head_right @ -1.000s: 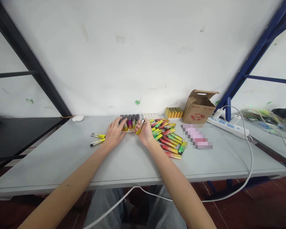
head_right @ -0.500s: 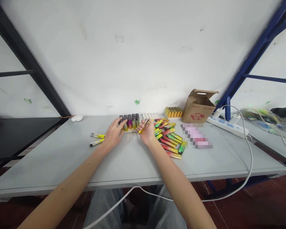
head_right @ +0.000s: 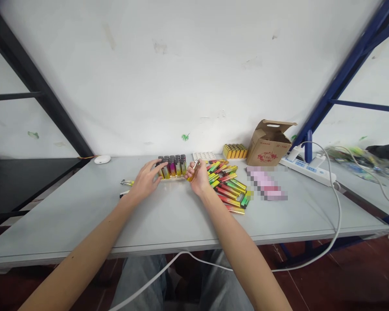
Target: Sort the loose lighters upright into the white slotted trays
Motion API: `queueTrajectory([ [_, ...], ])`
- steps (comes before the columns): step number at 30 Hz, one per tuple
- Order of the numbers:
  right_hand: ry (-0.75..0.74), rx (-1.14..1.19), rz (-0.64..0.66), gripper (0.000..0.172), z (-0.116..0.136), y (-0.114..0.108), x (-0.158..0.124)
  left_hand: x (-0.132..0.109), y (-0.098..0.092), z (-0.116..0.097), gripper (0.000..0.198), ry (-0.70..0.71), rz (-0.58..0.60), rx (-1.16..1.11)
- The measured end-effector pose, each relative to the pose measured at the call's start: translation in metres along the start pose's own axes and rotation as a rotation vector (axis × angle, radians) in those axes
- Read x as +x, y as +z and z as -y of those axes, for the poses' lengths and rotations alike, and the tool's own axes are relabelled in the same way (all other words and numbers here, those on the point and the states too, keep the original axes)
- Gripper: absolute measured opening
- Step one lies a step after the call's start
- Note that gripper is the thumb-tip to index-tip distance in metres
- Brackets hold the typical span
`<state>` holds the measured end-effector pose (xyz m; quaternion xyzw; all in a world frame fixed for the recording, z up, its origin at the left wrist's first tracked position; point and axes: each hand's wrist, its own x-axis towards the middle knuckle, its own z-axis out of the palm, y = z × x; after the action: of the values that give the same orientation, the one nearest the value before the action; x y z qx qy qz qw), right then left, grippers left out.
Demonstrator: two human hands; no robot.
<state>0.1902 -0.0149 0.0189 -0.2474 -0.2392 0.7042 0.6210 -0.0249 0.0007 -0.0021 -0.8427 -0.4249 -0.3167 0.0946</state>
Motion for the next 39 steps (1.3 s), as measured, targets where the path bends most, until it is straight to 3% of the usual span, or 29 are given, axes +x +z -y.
queueTrajectory([
  [6,-0.078,-0.029,-0.057,0.034,-0.001,0.002,0.0,0.0,0.002,-0.005,0.087,-0.12,-0.011,-0.032],
  [13,-0.235,-0.116,-0.021,0.03,-0.005,0.006,0.0,-0.003,0.008,-0.006,0.087,-0.245,0.147,-0.225],
  [20,-0.54,-0.583,0.06,0.03,-0.02,0.001,0.005,-0.006,0.013,0.0,0.085,-0.187,0.091,-0.344],
  [24,-0.64,-0.901,0.093,0.025,-0.024,0.0,0.001,-0.006,0.016,0.004,0.084,-0.151,0.112,-0.376],
  [28,-0.715,-0.989,0.135,0.021,-0.027,-0.002,0.002,-0.006,0.012,0.0,0.085,-0.159,0.15,-0.328],
  [31,-0.704,-0.964,0.127,0.021,-0.03,-0.006,0.006,-0.005,0.007,-0.012,0.083,-0.289,0.153,-0.21],
  [36,-0.722,-1.103,0.149,0.019,-0.034,-0.011,0.007,-0.007,0.005,-0.034,0.079,-0.678,0.164,0.11],
  [39,-0.78,-1.236,0.153,0.021,-0.034,-0.012,0.005,-0.01,0.006,-0.041,0.081,-0.765,0.237,0.205],
])
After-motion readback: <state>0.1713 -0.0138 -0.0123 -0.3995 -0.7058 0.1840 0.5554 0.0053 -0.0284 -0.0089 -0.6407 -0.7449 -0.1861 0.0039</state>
